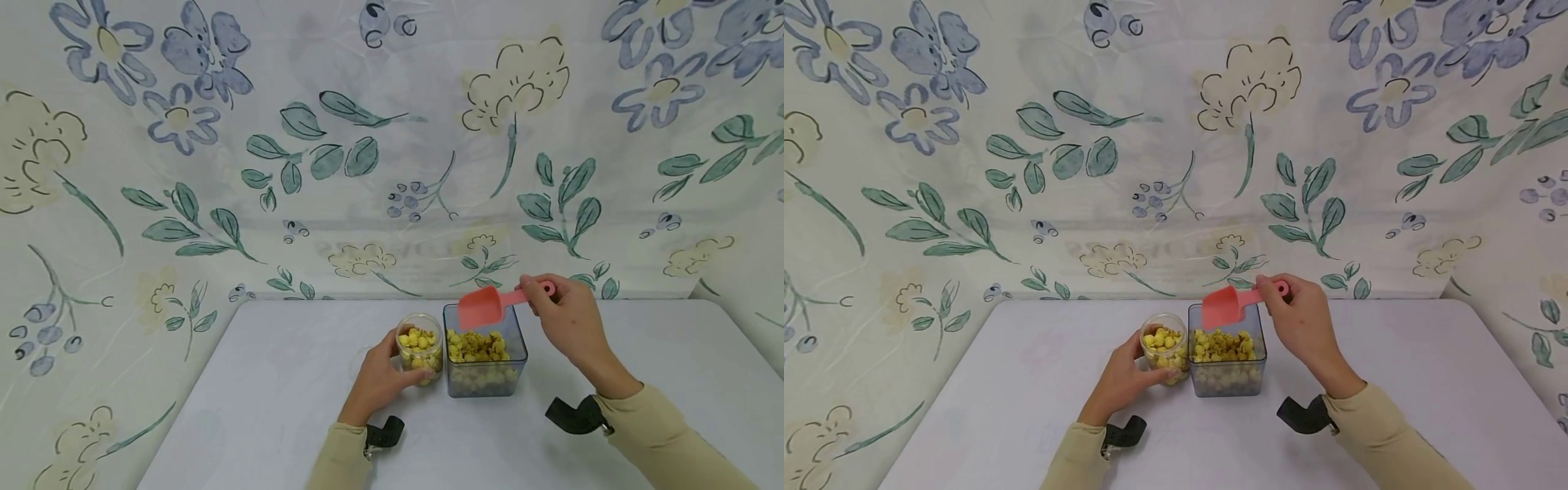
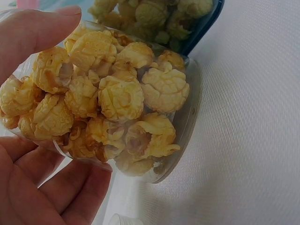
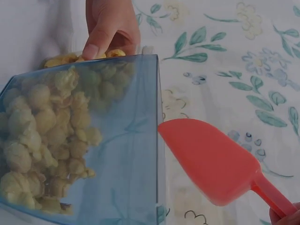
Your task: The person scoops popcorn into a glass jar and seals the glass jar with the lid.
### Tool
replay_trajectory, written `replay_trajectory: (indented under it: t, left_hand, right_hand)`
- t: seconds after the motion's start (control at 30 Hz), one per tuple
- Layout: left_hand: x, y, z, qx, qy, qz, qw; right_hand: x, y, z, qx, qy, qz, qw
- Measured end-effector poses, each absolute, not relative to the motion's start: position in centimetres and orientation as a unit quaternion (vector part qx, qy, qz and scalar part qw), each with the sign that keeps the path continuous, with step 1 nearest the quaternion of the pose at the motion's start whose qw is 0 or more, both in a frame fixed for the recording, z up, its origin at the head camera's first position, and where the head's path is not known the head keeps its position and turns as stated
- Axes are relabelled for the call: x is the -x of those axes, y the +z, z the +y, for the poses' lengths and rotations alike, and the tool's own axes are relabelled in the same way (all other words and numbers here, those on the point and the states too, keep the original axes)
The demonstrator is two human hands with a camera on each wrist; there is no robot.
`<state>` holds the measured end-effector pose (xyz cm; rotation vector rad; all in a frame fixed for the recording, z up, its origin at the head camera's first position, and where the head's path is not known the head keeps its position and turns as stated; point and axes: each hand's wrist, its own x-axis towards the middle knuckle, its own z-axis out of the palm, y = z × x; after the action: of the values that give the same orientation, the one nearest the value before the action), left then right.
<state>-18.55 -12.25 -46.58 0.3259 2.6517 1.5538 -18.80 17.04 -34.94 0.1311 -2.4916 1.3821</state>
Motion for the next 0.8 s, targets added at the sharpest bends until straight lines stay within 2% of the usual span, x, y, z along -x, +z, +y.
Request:
replay_trajectory:
  t: [0.57,0.8]
  left_hand:
    - [18.7,-46.6,-12.2,-0.1,0.5,0.86,0.025]
    - [18.6,-46.6,-12.2,-0.101,0.5,0.86,0.025]
  right_hand:
    - [18.9,-36.7,17.8,0.003,0.466,-0.879,0.101]
    - [19.0,-37.6,18.0,-0.006,0.466,-0.879,0.104]
